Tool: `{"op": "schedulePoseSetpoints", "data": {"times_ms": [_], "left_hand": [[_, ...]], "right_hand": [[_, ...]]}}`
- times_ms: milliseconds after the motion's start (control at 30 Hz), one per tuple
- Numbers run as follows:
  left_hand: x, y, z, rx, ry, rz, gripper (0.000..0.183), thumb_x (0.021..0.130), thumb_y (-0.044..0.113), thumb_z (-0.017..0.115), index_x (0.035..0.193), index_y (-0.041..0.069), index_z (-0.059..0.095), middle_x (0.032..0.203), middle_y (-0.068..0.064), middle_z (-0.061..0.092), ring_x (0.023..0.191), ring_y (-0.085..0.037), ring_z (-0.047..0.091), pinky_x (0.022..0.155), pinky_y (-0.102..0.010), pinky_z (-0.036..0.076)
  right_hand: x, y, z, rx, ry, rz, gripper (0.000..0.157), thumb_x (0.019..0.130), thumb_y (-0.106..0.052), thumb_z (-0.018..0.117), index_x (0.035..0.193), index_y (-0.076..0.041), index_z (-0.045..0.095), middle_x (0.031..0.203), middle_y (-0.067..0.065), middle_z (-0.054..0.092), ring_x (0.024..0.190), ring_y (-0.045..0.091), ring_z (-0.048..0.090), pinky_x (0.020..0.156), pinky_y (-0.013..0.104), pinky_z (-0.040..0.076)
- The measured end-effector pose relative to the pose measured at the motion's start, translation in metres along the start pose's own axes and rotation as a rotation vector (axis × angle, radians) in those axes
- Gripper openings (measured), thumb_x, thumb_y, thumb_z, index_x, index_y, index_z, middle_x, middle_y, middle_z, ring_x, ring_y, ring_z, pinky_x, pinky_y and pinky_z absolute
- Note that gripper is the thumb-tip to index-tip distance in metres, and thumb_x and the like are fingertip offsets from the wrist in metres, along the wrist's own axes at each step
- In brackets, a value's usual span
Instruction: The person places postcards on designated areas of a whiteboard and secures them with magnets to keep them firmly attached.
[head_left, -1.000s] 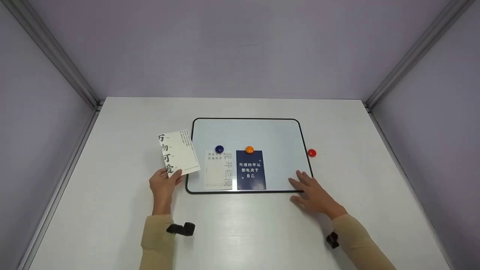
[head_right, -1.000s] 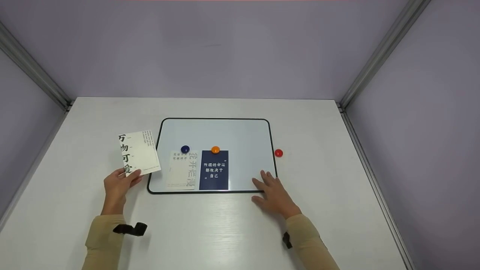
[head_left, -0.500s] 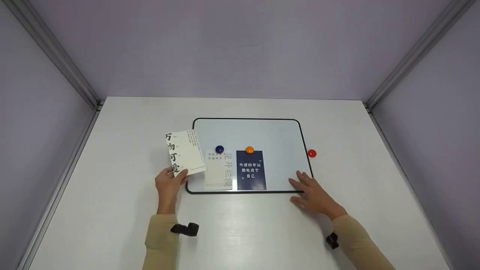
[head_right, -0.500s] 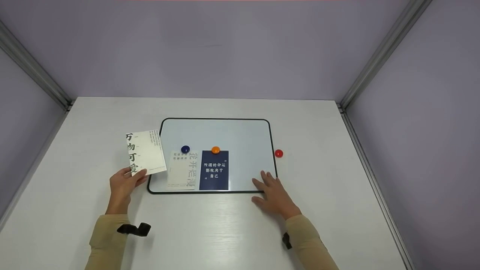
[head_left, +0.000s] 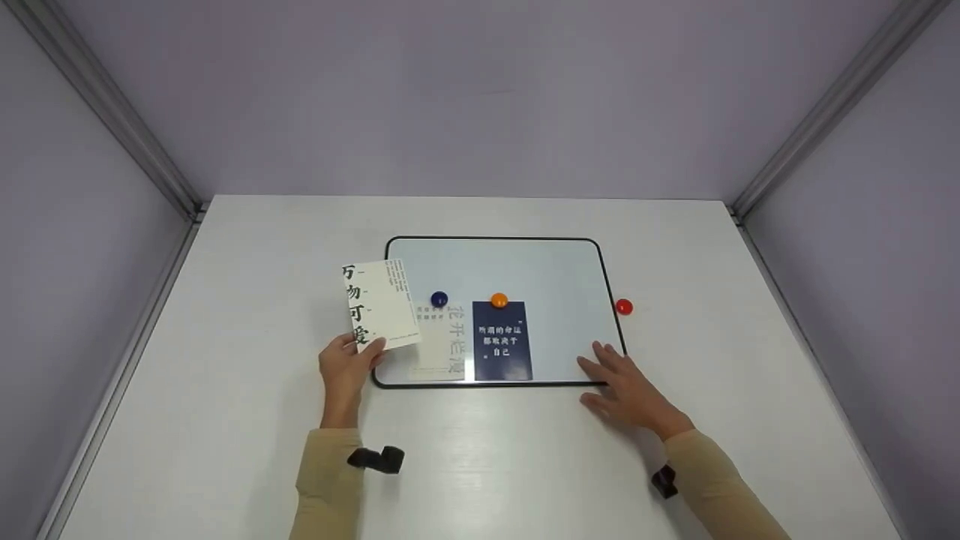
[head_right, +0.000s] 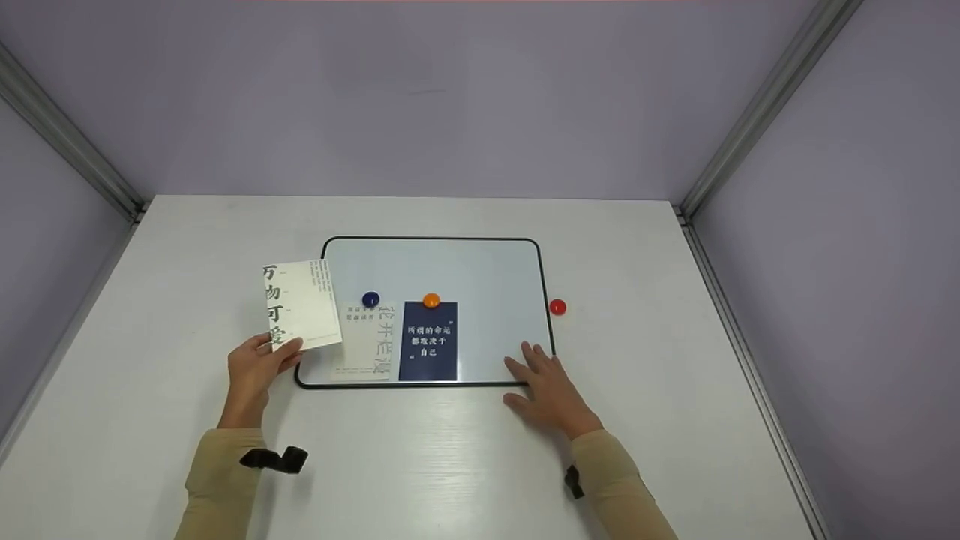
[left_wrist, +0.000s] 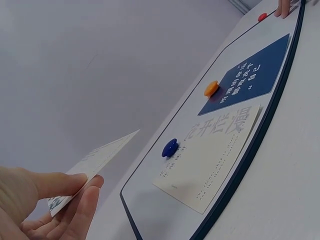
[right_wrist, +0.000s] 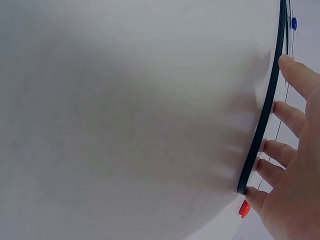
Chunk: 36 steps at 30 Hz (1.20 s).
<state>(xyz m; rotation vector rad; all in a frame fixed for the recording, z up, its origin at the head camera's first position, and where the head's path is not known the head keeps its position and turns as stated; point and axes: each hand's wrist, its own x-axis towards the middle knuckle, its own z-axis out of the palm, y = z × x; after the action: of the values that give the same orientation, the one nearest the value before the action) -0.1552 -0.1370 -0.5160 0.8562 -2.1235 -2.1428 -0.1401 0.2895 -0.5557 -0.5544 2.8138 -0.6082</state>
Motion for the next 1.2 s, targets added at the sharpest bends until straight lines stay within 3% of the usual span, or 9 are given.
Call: {"op": "schedulePoseSetpoints", "data": {"times_ms": [600, 1200], "left_hand": [[-0.005, 0.006, 0.014, 0.007, -0.052, 0.02, 0.042, 0.087, 0.001, 0.067, 0.124, -0.01, 0.05, 0.121, -0.031, 0.063, 0.072, -0.006, 0.07, 0.067, -0.015, 0.059], [-0.011, 0.006, 0.028, 0.071, -0.072, 0.034, 0.044, 0.086, 0.002, 0.068, 0.125, -0.01, 0.051, 0.119, -0.03, 0.063, 0.066, -0.004, 0.068, 0.067, -0.016, 0.059]], "right_hand": [[-0.001, 0.0, 0.0, -0.014, 0.019, -0.019, 0.061, 0.09, -0.031, 0.065, 0.145, -0.013, 0.044, 0.158, 0.02, 0.029, 0.147, 0.043, 0.023, 0.119, 0.064, 0.02], [0.001, 0.002, 0.002, -0.029, -0.004, -0.016, 0.062, 0.091, -0.035, 0.063, 0.146, -0.015, 0.041, 0.16, 0.018, 0.026, 0.148, 0.043, 0.021, 0.12, 0.063, 0.019]]}}
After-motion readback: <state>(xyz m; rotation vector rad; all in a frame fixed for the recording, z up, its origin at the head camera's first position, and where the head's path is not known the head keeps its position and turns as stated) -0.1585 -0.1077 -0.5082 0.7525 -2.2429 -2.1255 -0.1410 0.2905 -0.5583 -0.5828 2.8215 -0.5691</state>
